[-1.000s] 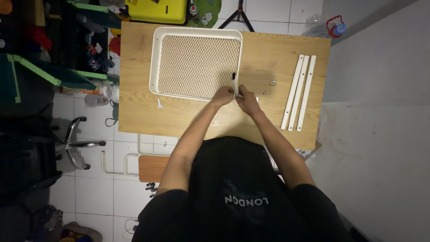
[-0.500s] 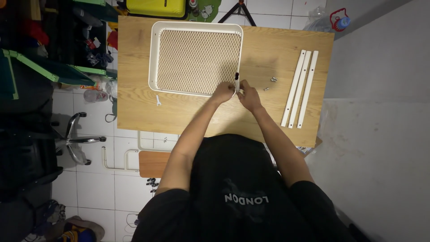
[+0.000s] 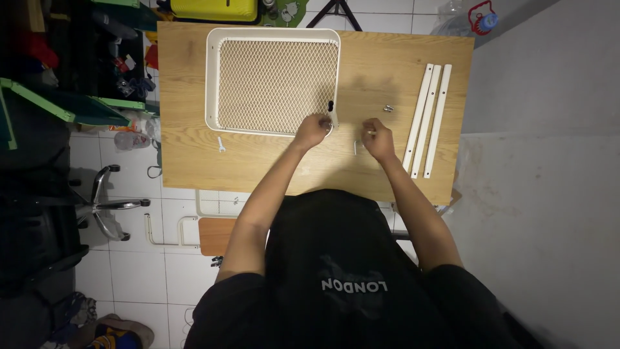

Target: The person assembles a white wire mesh shelf by attaching white plastic legs to a rectangular tray using screws and a small wrench. They place the tray on a wooden table, insert screws into the leg holes, and tighten them while adjusting the components.

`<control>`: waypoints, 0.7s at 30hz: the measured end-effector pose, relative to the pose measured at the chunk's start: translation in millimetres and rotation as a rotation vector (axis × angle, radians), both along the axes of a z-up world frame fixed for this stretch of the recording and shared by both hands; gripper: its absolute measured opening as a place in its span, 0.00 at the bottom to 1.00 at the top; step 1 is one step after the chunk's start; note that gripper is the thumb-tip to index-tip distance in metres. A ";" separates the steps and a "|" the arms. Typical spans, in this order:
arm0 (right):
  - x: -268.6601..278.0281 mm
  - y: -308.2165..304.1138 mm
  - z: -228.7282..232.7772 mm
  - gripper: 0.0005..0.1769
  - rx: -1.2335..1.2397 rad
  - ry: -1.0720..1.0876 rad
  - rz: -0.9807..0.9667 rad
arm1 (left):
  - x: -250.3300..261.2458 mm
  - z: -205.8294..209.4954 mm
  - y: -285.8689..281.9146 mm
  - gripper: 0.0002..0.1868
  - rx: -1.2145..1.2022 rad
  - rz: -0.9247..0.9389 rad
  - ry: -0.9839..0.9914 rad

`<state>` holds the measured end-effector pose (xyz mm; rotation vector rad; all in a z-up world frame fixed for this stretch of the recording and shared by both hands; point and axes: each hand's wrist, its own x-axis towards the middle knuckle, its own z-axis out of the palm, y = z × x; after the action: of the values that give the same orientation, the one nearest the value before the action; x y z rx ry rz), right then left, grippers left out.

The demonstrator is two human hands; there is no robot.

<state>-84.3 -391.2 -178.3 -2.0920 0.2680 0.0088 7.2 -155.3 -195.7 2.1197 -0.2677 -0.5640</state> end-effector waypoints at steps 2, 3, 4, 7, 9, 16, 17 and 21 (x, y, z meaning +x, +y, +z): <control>-6.9 -4.9 -2.9 0.11 0.023 -0.031 -0.018 | -2.1 0.2 2.5 0.15 -0.019 0.033 -0.005; -9.3 -5.8 -4.4 0.09 0.034 -0.047 -0.027 | -1.9 0.1 3.5 0.15 -0.046 0.031 0.001; -11.9 -6.3 -6.0 0.09 0.027 -0.037 -0.026 | -2.4 -0.6 4.1 0.15 -0.074 0.031 0.007; -16.3 -3.0 -10.6 0.10 0.016 -0.034 -0.012 | -1.6 -4.0 5.0 0.15 -0.070 0.022 0.028; -14.4 4.8 -14.7 0.12 0.023 -0.072 0.009 | -0.1 -7.2 3.9 0.14 0.008 0.009 0.027; -3.5 68.0 -28.4 0.11 0.229 -0.074 -0.131 | 9.5 -22.2 -13.6 0.18 0.209 -0.028 0.098; -4.6 76.6 -27.9 0.12 0.256 -0.084 -0.147 | 11.9 -24.6 -14.9 0.18 0.228 -0.033 0.117; -9.2 95.2 -22.6 0.14 0.314 -0.028 -0.256 | 18.5 -35.7 -12.3 0.19 0.252 -0.080 0.213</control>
<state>-93.6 -295.9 -200.8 -1.7341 0.4841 -0.1239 25.7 -167.6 -231.4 2.2736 -0.1685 -0.9040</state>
